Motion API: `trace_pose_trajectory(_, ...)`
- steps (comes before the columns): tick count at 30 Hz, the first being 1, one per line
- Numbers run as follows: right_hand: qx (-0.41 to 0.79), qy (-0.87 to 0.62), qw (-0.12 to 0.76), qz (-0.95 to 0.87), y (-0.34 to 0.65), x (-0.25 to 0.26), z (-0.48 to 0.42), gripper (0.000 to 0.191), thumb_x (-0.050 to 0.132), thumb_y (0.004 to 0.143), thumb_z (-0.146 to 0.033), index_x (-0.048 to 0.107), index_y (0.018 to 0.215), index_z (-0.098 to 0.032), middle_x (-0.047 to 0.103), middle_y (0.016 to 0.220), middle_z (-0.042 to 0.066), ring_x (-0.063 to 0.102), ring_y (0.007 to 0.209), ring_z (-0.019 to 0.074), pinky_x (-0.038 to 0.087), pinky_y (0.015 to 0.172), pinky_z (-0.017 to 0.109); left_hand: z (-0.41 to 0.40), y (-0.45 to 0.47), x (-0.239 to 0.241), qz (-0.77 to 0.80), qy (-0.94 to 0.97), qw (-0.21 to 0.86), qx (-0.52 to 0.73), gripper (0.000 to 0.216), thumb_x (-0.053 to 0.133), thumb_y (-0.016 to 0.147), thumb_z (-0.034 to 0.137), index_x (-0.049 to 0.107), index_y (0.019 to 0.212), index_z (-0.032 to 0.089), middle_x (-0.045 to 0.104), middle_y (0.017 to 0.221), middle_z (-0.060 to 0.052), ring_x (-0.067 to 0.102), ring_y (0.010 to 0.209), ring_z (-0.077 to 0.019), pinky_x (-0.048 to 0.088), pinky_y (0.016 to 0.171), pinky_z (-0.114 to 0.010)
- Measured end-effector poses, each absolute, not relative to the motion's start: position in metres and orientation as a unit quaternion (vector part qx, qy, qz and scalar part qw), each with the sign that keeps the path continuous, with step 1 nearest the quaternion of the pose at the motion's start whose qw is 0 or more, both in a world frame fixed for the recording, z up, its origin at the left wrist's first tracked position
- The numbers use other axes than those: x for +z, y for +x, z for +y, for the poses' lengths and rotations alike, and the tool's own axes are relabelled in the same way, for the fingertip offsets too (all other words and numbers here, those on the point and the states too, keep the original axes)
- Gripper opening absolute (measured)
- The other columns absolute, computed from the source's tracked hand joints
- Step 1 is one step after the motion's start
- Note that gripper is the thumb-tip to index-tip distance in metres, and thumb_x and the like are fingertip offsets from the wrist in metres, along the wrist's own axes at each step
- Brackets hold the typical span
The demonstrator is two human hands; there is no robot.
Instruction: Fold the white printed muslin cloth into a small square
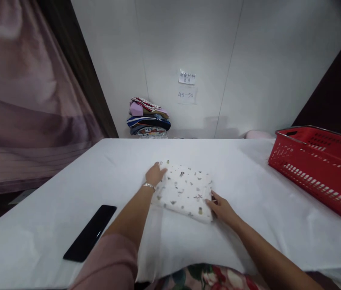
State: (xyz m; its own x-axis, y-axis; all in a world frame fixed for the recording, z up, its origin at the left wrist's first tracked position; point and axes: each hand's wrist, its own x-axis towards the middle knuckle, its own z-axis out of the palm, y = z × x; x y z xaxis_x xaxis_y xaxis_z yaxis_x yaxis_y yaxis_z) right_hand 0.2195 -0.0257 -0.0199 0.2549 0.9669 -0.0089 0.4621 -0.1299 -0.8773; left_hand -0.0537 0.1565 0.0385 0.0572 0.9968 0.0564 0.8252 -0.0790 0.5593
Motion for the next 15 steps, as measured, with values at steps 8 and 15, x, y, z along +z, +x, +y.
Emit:
trace_pose_trajectory(8,0.378,-0.675,0.465,-0.430,0.245,-0.021,-0.010,0.046,0.059,0.075,-0.040,0.064,0.116,-0.020,0.069,0.103,0.007,0.067,0.082,0.0244,0.057,0.062,0.036,0.123,-0.046,0.049,0.583,0.769,0.115,0.238,0.045,0.049,0.091,0.036,0.045,0.129,0.012,0.049,0.137,-0.013,0.041,0.129,-0.0275,0.029,0.109,-0.037)
trace_pose_trajectory(15,0.354,-0.657,0.457,-0.484,0.258,-0.002,0.064,0.046,0.048,0.080,-0.019,0.057,0.124,-0.016,0.061,0.124,0.011,0.062,0.104,0.0208,0.055,0.080,0.036,0.008,0.003,0.026,0.373,0.895,0.148,0.195,0.056,0.052,0.084,0.055,0.048,0.130,0.024,0.048,0.139,-0.007,0.041,0.129,-0.0264,0.031,0.109,-0.043)
